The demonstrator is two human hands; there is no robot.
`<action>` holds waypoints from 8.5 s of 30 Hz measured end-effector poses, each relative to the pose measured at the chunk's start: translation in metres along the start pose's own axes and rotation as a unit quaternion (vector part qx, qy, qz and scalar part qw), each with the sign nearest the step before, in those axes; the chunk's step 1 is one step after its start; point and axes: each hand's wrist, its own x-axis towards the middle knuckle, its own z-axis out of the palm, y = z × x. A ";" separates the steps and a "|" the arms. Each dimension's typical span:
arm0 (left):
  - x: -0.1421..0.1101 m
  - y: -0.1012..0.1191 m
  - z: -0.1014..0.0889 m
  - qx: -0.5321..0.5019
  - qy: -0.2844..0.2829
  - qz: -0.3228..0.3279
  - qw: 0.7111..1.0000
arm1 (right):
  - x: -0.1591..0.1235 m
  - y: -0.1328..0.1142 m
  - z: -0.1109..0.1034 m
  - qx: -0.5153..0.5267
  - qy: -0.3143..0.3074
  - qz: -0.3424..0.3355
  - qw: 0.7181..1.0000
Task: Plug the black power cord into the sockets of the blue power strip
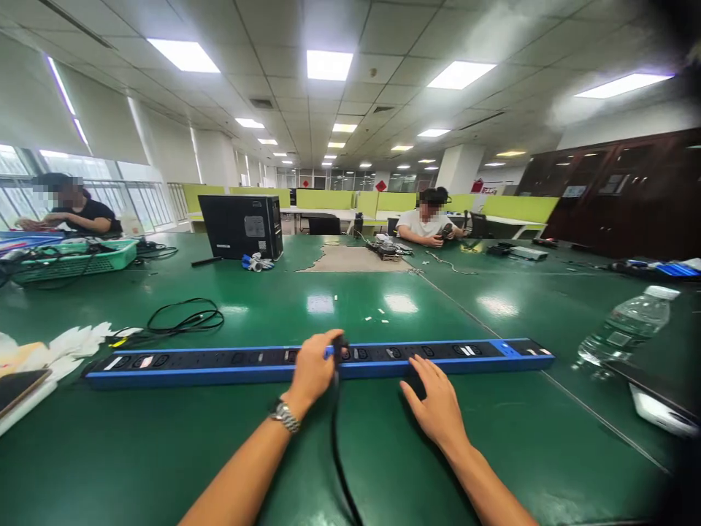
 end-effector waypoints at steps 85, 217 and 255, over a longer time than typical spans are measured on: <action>0.031 0.038 0.085 0.030 -0.109 0.052 0.992 | 0.037 -0.012 0.006 0.125 -0.026 -0.030 0.991; 0.031 0.035 0.082 0.035 -0.123 0.036 0.991 | 0.053 -0.021 0.003 0.181 -0.065 -0.064 0.979; 0.046 0.050 0.099 0.065 -0.130 0.027 0.989 | 0.039 0.001 -0.001 0.140 -0.029 -0.008 0.990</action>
